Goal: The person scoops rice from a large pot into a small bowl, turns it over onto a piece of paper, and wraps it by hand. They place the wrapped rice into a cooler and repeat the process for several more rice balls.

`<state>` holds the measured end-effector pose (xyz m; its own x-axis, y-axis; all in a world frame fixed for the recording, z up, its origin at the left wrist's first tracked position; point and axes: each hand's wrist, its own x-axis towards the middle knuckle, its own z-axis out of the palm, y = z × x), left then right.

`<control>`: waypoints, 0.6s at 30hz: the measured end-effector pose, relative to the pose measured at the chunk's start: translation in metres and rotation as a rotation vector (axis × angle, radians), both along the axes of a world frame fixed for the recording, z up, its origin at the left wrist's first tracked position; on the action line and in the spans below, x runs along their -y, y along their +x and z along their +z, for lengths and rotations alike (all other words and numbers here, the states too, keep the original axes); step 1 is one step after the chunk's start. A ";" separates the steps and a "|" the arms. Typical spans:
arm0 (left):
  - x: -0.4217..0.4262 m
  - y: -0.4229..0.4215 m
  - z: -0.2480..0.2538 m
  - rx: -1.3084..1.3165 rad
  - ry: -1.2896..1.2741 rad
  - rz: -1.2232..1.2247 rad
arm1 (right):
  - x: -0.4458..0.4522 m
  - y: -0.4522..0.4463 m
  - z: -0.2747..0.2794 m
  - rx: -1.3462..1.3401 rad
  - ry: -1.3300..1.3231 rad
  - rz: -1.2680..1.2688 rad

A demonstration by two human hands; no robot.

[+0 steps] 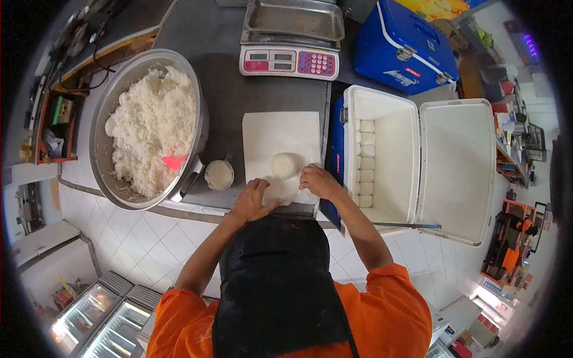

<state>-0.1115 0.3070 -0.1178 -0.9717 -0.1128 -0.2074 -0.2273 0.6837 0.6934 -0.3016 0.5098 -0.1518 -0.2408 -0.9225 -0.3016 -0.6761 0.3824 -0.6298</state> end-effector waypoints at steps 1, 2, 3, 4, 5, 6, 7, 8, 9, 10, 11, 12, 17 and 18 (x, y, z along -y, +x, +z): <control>-0.002 0.000 0.002 -0.024 -0.076 -0.019 | -0.001 -0.001 -0.003 0.016 -0.006 -0.021; -0.004 -0.001 0.003 -0.023 -0.076 -0.019 | -0.001 -0.002 -0.006 0.032 -0.013 -0.044; -0.004 -0.002 0.008 -0.003 -0.095 -0.043 | 0.000 -0.005 -0.006 0.031 -0.015 -0.043; -0.005 -0.003 0.014 0.016 -0.115 -0.067 | 0.000 -0.007 -0.005 0.073 0.002 -0.051; -0.006 -0.005 0.020 0.014 -0.118 -0.067 | 0.000 -0.009 -0.004 0.115 0.018 -0.058; -0.008 -0.008 0.027 0.072 -0.154 -0.064 | 0.001 -0.010 -0.004 0.111 0.015 -0.059; -0.010 -0.009 0.031 0.131 -0.189 -0.061 | 0.001 -0.009 -0.005 0.092 0.020 -0.048; -0.010 -0.008 0.025 0.128 -0.191 -0.064 | 0.001 -0.008 -0.005 0.074 0.026 -0.038; -0.011 -0.009 0.022 0.140 -0.193 -0.049 | 0.000 -0.007 -0.005 0.071 0.025 -0.041; -0.012 -0.009 0.019 0.152 -0.193 -0.033 | 0.000 -0.005 -0.006 0.054 0.034 -0.050; -0.014 -0.008 0.018 0.148 -0.192 -0.034 | 0.000 -0.004 -0.006 0.036 0.044 -0.057; -0.015 -0.012 0.031 0.213 -0.195 -0.008 | -0.001 -0.004 -0.008 0.031 0.043 -0.058; -0.023 -0.022 0.029 0.298 -0.235 -0.010 | 0.003 -0.006 -0.004 0.053 0.055 -0.056; -0.023 -0.020 0.023 0.185 -0.311 -0.022 | 0.002 -0.007 -0.005 0.052 0.053 -0.055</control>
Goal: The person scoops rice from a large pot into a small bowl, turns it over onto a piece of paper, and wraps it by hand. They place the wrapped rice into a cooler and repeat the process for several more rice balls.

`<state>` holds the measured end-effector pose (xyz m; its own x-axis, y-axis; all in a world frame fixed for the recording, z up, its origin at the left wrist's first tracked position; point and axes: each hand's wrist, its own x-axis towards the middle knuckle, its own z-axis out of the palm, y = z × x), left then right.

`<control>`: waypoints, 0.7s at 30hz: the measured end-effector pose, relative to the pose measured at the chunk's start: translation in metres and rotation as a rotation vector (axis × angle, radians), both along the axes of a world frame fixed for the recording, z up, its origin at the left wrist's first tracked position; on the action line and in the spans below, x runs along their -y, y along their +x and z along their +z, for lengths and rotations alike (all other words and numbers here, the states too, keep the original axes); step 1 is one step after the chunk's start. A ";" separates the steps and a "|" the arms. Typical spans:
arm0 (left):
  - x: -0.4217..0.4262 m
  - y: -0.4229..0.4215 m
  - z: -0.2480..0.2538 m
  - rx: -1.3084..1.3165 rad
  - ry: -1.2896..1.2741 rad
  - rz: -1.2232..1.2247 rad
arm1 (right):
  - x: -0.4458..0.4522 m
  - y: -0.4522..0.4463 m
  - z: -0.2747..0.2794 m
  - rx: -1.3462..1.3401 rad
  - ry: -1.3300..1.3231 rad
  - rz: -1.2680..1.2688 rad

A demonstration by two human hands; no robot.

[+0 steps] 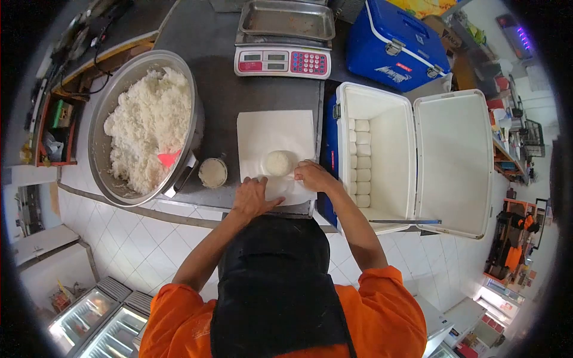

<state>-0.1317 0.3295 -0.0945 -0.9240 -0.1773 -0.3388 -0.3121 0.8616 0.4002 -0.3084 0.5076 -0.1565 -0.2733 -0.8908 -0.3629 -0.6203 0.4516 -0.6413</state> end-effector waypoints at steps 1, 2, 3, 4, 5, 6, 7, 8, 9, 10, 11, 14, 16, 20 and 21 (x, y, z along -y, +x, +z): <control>0.001 0.001 -0.005 -0.111 -0.072 -0.036 | -0.001 -0.001 0.000 0.018 -0.003 -0.004; 0.001 0.004 -0.008 -0.114 -0.075 -0.035 | -0.001 -0.003 0.000 0.034 -0.007 -0.007; 0.001 0.006 -0.008 -0.149 -0.045 0.002 | -0.001 -0.004 0.000 0.030 -0.009 -0.006; 0.002 0.008 -0.009 -0.182 -0.014 0.040 | -0.001 -0.004 -0.001 0.020 -0.006 0.001; 0.004 0.011 -0.013 -0.184 -0.016 0.043 | -0.002 -0.004 -0.001 0.011 -0.002 0.011; 0.008 0.013 -0.019 -0.267 0.032 0.058 | -0.004 0.000 0.002 0.010 -0.006 0.014; 0.012 0.012 -0.017 -0.350 0.079 0.072 | -0.008 0.007 0.009 0.007 -0.107 -0.062; 0.015 0.010 -0.016 -0.352 0.073 0.075 | -0.011 0.014 0.016 0.004 -0.208 -0.138; 0.017 0.006 -0.005 -0.403 0.086 0.126 | -0.011 0.024 0.034 0.004 -0.212 -0.132; 0.019 0.004 0.002 -0.454 0.098 0.179 | -0.008 0.036 0.057 -0.185 -0.322 -0.175; 0.023 0.001 0.000 -0.455 0.094 0.186 | -0.005 0.041 0.069 -0.374 -0.431 -0.219; 0.044 -0.020 -0.011 -0.512 0.149 0.161 | -0.001 0.030 0.071 -0.167 -0.208 -0.300; 0.057 -0.039 -0.019 -0.410 0.215 0.193 | 0.007 0.004 0.052 -0.085 -0.259 -0.375; 0.060 -0.063 -0.019 -0.350 0.258 0.269 | 0.022 -0.027 0.010 0.237 -0.265 -0.522; 0.056 -0.063 -0.008 -0.356 0.261 0.267 | 0.027 -0.032 0.020 0.157 -0.248 -0.467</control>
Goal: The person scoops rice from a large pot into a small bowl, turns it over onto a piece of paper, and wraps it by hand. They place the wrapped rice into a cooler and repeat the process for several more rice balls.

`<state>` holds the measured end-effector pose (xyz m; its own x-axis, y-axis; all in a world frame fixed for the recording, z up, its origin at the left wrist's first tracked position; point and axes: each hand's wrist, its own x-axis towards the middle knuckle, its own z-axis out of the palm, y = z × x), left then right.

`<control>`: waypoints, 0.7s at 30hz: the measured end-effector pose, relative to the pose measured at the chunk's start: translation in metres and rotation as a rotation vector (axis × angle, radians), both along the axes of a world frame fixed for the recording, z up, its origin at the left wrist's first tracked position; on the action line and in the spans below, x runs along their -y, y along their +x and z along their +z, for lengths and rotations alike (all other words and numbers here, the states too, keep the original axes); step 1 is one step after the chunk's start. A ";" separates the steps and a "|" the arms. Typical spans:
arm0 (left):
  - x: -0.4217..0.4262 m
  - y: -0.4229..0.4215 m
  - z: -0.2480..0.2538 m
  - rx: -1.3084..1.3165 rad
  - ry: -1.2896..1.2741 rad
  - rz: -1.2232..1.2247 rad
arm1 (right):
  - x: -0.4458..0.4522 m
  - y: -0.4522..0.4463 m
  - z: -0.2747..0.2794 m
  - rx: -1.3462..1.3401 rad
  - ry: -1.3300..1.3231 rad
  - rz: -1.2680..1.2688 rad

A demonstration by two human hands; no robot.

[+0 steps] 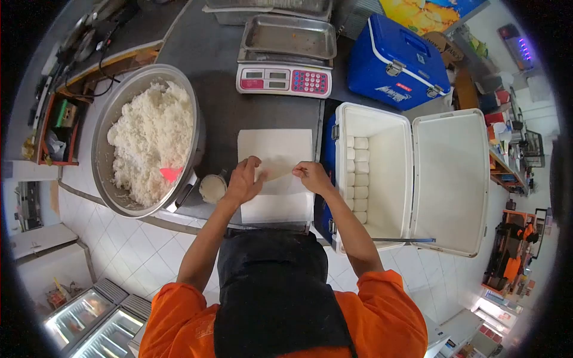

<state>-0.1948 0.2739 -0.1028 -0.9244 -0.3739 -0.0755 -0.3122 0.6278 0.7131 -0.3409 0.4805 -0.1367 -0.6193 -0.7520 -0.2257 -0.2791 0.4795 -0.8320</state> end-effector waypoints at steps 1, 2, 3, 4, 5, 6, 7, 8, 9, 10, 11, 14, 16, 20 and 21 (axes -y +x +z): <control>-0.007 0.007 0.019 0.003 -0.048 -0.048 | -0.001 -0.004 -0.002 -0.003 0.003 -0.001; -0.010 0.011 0.029 0.007 -0.098 -0.093 | -0.001 -0.007 -0.005 -0.020 0.034 0.020; -0.006 0.011 0.023 0.007 -0.098 -0.088 | -0.001 -0.009 -0.011 -0.035 0.065 0.044; 0.003 0.012 0.012 0.164 0.009 -0.113 | -0.003 -0.009 -0.017 -0.033 0.065 0.052; 0.011 0.012 0.001 0.318 0.115 -0.135 | -0.007 -0.010 -0.023 0.009 0.093 0.040; 0.019 0.008 -0.005 0.317 0.113 -0.128 | -0.009 -0.012 -0.028 0.050 0.122 0.026; 0.025 0.003 -0.011 0.322 0.209 -0.072 | -0.010 -0.013 -0.032 0.052 0.122 0.029; 0.029 0.000 -0.017 0.329 0.306 -0.017 | -0.012 -0.012 -0.036 0.120 0.151 -0.007; 0.031 -0.004 -0.029 0.331 0.309 -0.018 | -0.014 -0.011 -0.038 0.188 0.180 -0.045; 0.031 -0.008 -0.039 0.396 0.211 -0.057 | -0.014 -0.009 -0.036 0.190 0.184 -0.045; 0.033 -0.009 -0.049 0.458 0.112 -0.095 | -0.011 -0.006 -0.035 0.169 0.206 -0.058; -0.009 -0.009 -0.010 0.100 -0.363 0.031 | -0.006 -0.007 -0.026 0.113 0.246 -0.043; -0.049 0.011 0.013 -0.286 -0.200 -0.003 | -0.003 -0.006 -0.010 0.080 0.262 -0.018; -0.073 0.044 -0.034 -0.276 -0.368 -0.408 | 0.021 -0.001 0.009 -0.322 0.182 -0.030; -0.074 0.045 -0.037 -0.229 -0.397 -0.449 | 0.028 0.000 0.003 -0.593 0.050 -0.055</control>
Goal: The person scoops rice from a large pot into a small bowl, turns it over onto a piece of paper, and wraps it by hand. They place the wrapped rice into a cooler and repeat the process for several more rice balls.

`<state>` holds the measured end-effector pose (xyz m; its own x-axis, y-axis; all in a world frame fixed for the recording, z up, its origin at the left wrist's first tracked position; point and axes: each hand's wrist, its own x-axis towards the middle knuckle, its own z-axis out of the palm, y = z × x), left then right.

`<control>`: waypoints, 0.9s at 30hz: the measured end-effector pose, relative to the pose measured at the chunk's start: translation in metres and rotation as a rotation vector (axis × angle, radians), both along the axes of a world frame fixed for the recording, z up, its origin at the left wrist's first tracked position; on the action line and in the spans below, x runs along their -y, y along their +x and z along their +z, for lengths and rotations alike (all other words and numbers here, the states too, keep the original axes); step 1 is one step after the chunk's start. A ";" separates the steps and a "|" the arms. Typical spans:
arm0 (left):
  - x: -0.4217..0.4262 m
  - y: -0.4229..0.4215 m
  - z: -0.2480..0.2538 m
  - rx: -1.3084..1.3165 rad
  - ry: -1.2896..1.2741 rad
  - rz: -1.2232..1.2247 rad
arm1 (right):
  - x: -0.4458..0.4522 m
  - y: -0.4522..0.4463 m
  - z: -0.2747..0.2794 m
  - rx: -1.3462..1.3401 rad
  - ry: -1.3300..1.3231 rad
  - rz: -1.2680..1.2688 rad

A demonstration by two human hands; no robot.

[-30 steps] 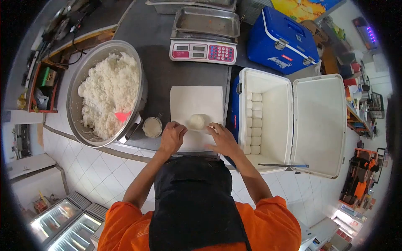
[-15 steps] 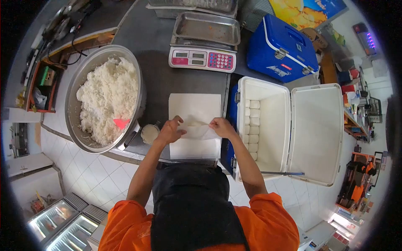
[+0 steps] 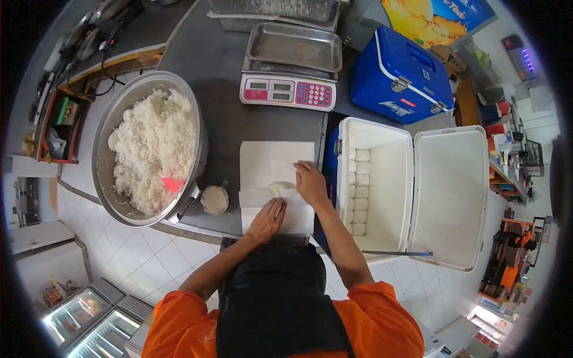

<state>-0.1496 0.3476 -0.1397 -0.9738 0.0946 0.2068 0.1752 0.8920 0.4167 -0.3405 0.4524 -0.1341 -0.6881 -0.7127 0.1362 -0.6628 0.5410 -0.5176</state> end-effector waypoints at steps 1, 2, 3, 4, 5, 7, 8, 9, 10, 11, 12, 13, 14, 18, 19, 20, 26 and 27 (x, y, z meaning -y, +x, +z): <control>0.001 0.001 -0.001 0.036 -0.027 -0.003 | 0.007 0.000 -0.010 -0.178 0.101 0.062; 0.001 0.001 -0.001 0.036 -0.026 -0.002 | 0.007 0.003 -0.018 -0.178 0.102 0.064; 0.001 0.001 -0.001 0.006 -0.001 0.014 | 0.008 0.007 -0.023 -0.199 0.166 0.109; 0.004 -0.001 -0.001 -0.029 0.019 0.034 | 0.009 0.009 -0.033 -0.224 0.225 0.157; 0.006 -0.002 0.000 -0.032 0.013 0.042 | 0.008 0.007 -0.044 -0.248 0.154 0.169; 0.006 -0.003 0.003 0.009 0.074 0.048 | 0.012 -0.002 -0.024 -0.112 0.253 0.158; 0.006 -0.002 0.005 0.009 0.076 0.052 | 0.014 -0.005 -0.011 0.029 0.360 0.135; 0.005 -0.002 0.007 0.018 0.080 0.066 | 0.015 -0.008 -0.003 -0.024 0.249 0.082; 0.004 -0.002 0.008 0.027 0.084 0.079 | 0.017 -0.015 0.001 -0.026 0.252 0.083; 0.004 -0.003 0.006 0.028 0.088 0.080 | 0.019 -0.023 0.005 0.136 0.206 0.106; 0.004 -0.004 0.004 0.022 0.091 0.073 | 0.022 -0.031 0.008 0.298 0.159 0.126; 0.005 -0.004 0.003 0.016 0.093 0.064 | 0.026 -0.037 0.017 0.254 0.191 0.194; 0.004 -0.003 0.002 0.016 0.093 0.063 | 0.026 -0.040 0.014 0.254 0.191 0.193; 0.005 -0.005 0.005 0.017 0.079 0.068 | 0.036 -0.055 0.005 -0.090 0.124 0.500; 0.005 -0.005 0.005 0.003 0.052 0.071 | 0.041 -0.058 0.005 -0.022 0.103 0.552; 0.006 -0.005 0.004 0.003 0.052 0.073 | 0.047 -0.065 0.006 -0.022 0.104 0.554; 0.006 -0.007 0.006 -0.025 0.090 0.055 | 0.063 -0.072 0.016 0.380 0.385 0.403; 0.006 -0.007 0.008 -0.035 0.090 0.055 | 0.064 -0.070 0.016 0.379 0.386 0.406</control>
<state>-0.1570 0.3412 -0.1318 -0.9690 0.0207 0.2461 0.1427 0.8602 0.4896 -0.4108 0.3884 -0.1186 -0.3057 -0.8739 -0.3780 -0.6633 0.4803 -0.5739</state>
